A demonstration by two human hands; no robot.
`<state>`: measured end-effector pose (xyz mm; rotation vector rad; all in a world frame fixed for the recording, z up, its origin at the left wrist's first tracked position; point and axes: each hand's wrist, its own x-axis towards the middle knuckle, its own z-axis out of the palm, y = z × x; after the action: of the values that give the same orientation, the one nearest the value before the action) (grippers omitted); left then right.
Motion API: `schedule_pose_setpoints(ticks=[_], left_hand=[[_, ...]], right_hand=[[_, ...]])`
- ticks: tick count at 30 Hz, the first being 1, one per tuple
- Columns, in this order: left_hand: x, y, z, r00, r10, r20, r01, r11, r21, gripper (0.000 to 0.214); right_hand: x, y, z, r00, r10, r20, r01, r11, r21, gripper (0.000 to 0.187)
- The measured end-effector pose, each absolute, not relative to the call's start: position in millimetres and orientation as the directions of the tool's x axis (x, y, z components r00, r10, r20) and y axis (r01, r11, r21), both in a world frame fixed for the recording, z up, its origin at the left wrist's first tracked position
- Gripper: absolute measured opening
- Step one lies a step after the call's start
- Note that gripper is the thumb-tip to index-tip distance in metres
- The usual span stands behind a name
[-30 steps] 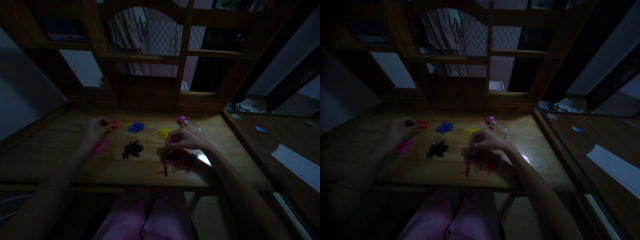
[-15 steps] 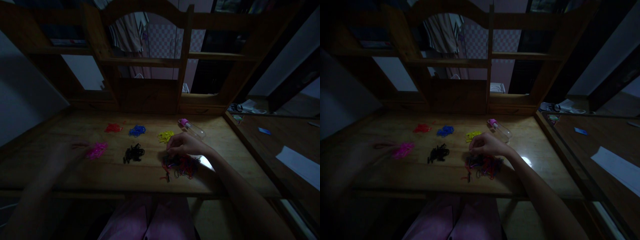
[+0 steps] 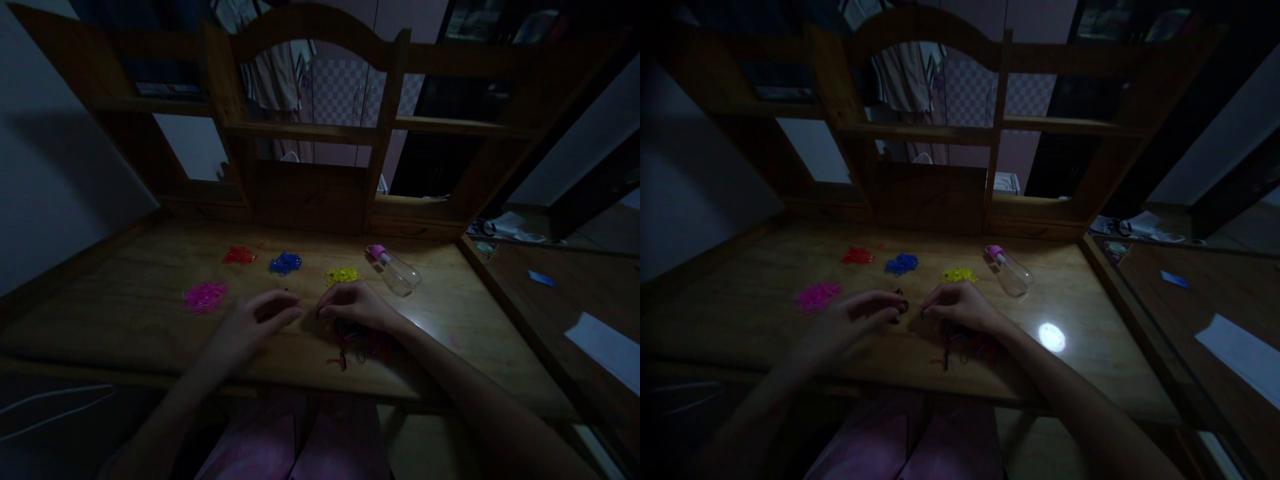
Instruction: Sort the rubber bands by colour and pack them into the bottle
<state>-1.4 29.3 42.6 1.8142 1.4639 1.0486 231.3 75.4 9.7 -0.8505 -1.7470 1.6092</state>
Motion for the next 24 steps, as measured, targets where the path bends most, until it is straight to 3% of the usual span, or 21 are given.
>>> schedule_pose_setpoints(ticks=[3,7,11,16,21,24], left_hand=[[24,15,30,0.182,0.982,0.047,0.355,-0.11,0.929,0.022],[37,14,21,0.112,0.989,0.096,0.323,-0.128,0.938,0.016],[23,21,16,0.104,0.969,0.223,0.486,-0.245,0.839,0.012],[-23,37,15,0.192,0.947,0.259,0.735,-0.313,0.601,0.013],[-70,89,43,0.117,0.937,0.328,0.81,-0.282,0.515,0.038],[-89,143,51,0.183,0.907,0.379,0.817,-0.355,0.454,0.039]], right_hand=[[234,76,10,-0.617,0.787,-0.012,0.003,-0.012,-1.0,0.032],[235,74,13,-0.606,0.796,-0.012,-0.004,-0.019,-1.0,0.031],[237,72,18,-0.567,0.821,0.065,0.088,0.139,-0.986,0.034],[246,78,21,-0.461,0.881,0.107,0.205,0.223,-0.953,0.033],[259,88,21,-0.294,0.935,0.195,0.284,0.281,-0.917,0.026],[263,90,25,-0.251,0.944,0.215,0.273,0.281,-0.92,0.025]])
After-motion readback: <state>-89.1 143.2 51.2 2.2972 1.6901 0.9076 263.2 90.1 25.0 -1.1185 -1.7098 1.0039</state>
